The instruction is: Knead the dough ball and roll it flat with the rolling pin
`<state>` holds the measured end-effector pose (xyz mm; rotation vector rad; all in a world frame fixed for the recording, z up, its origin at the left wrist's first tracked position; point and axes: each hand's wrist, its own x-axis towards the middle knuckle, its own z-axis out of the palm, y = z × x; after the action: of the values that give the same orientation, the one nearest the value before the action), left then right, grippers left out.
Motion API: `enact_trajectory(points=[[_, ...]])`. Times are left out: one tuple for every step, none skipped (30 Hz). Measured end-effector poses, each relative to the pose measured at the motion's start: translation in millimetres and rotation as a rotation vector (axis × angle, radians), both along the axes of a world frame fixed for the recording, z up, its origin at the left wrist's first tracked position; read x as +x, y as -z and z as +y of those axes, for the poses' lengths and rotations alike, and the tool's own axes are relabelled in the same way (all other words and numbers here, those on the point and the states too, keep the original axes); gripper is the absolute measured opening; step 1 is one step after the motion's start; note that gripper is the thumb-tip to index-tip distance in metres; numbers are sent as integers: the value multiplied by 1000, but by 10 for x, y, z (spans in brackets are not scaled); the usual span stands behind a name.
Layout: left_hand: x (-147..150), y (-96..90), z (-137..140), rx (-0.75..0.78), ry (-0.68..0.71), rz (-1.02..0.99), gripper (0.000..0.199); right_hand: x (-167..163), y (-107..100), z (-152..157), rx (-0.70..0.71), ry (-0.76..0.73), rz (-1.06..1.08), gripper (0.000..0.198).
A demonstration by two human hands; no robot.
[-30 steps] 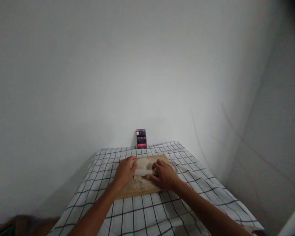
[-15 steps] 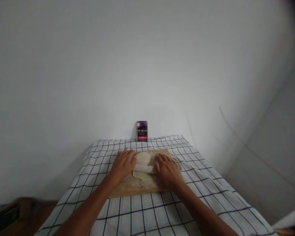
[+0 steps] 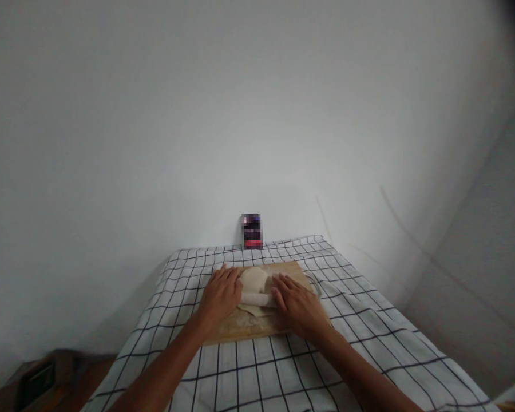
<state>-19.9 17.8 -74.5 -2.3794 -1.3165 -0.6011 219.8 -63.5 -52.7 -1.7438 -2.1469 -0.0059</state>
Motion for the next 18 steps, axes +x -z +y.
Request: enact_trajectory(points=[[27,-18,90,-20,-10,16,41,14,-7,63,-8,11,-4,49],[51,-35,176,-31,-8,29,38,27,-10,123,-11,24,-6,48],[69,-47,249,-34,3,39,35,38,-8,173,-6,36,-6,47],[81,-53,303,-32,18,45,33,46,-2,210,8,44,-7,46],[84,-54,334,-30,30,47,33,48,8,229,25,50,-12,45],[81,-48,340,-27,36,43,35,44,19,229,39,52,-20,44],[71,-39,322,-22,37,34,38,34,29,212,48,57,-29,45],[56,-27,284,-17,35,23,41,20,36,182,50,66,-35,45],[38,-15,229,-14,33,14,44,2,39,143,47,75,-37,46],[17,-1,165,-7,34,5,46,-16,38,100,38,81,-35,46],[-4,13,96,7,42,-5,47,-34,35,57,30,81,-30,46],[-25,27,29,27,55,-16,48,-49,32,17,26,74,-23,46],[-44,42,-28,51,71,-25,48,-60,30,-14,26,63,-17,46],[-60,56,-70,74,85,-32,47,-65,31,-36,28,50,-12,47],[-72,67,-90,86,92,-30,47,-67,34,-47,33,40,-8,47],[-78,74,-85,84,89,-19,47,-63,39,-45,39,35,-3,47],[-77,75,-54,69,77,0,47,-57,44,-32,47,32,1,47],[-68,68,1,50,61,20,47,-48,48,-9,54,30,5,47]])
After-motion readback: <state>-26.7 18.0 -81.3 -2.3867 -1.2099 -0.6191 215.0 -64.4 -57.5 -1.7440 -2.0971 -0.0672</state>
